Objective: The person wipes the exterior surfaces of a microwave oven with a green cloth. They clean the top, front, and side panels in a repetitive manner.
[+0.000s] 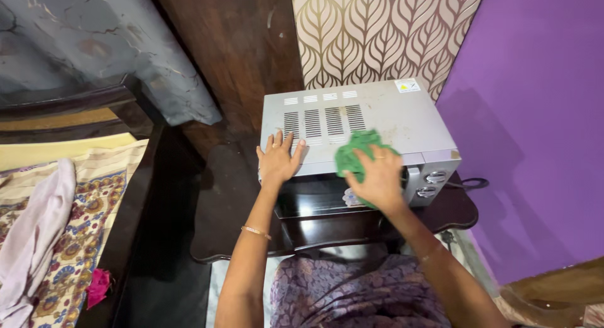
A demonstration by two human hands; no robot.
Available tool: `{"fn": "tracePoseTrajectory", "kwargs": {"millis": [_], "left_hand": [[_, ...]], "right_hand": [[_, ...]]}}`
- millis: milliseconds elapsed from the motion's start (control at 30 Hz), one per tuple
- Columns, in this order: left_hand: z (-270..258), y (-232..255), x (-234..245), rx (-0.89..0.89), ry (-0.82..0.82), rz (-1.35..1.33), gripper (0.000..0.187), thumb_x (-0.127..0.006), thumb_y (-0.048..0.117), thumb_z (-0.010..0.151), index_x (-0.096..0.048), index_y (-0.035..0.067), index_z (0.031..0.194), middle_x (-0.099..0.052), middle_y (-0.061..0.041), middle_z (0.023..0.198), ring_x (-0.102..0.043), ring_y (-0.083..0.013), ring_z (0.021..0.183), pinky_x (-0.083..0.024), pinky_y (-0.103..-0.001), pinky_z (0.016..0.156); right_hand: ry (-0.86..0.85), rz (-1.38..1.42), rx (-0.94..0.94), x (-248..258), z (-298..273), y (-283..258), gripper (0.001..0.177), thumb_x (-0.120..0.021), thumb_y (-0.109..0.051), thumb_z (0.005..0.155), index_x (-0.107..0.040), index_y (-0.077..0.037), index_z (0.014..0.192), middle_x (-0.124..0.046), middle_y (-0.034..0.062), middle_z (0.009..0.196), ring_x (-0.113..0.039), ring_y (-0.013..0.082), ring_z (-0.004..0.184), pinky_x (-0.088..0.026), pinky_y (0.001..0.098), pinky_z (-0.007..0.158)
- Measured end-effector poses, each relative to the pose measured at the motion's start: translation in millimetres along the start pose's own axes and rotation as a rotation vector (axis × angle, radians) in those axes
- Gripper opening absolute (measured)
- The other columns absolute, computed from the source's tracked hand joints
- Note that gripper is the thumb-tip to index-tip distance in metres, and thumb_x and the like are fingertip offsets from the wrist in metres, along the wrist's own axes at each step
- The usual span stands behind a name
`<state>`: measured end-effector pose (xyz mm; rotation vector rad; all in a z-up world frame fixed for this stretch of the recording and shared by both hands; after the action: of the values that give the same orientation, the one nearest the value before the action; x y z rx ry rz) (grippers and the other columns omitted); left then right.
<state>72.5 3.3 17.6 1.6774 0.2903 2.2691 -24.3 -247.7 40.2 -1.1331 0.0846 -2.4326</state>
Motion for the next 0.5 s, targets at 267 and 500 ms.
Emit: {"fn": "tracePoseTrajectory", "kwargs": {"millis": [267, 500], "left_hand": [[29.6, -48.5, -25.6, 0.135, 0.005, -0.478, 0.073, -0.008, 0.058, 0.102, -0.053, 0.024, 0.149, -0.048, -0.002, 0.157, -0.034, -0.0257, 0.151, -0.014, -0.058, 0.123], [24.2, -49.5, -31.9, 0.071, 0.025, -0.285, 0.073, -0.009, 0.058, 0.104, -0.054, 0.020, 0.148, -0.050, -0.006, 0.155, -0.035, -0.0278, 0.150, -0.017, -0.053, 0.124]], "right_hand": [[-0.010, 0.161, 0.311, -67.3, 27.8, -136.7, 0.046, -0.080, -0.031, 0.071, -0.072, -0.014, 0.113, -0.060, 0.0202, 0.123, -0.053, 0.0393, 0.114, -0.038, 0.0545, 0.098], [0.004, 0.184, 0.351, -74.0, 21.5, -121.1, 0.041, -0.078, -0.028, 0.071, -0.073, -0.014, 0.110, -0.062, 0.0155, 0.126, -0.054, 0.0366, 0.116, -0.038, 0.0532, 0.100]]}}
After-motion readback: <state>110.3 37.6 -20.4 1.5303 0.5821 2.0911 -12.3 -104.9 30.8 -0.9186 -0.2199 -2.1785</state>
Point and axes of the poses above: each hand's wrist, its own z-axis towards the middle knuckle, its own x-axis out of the back of the hand, y = z × x, the point moved 7 cm from there along z, towards the middle knuckle
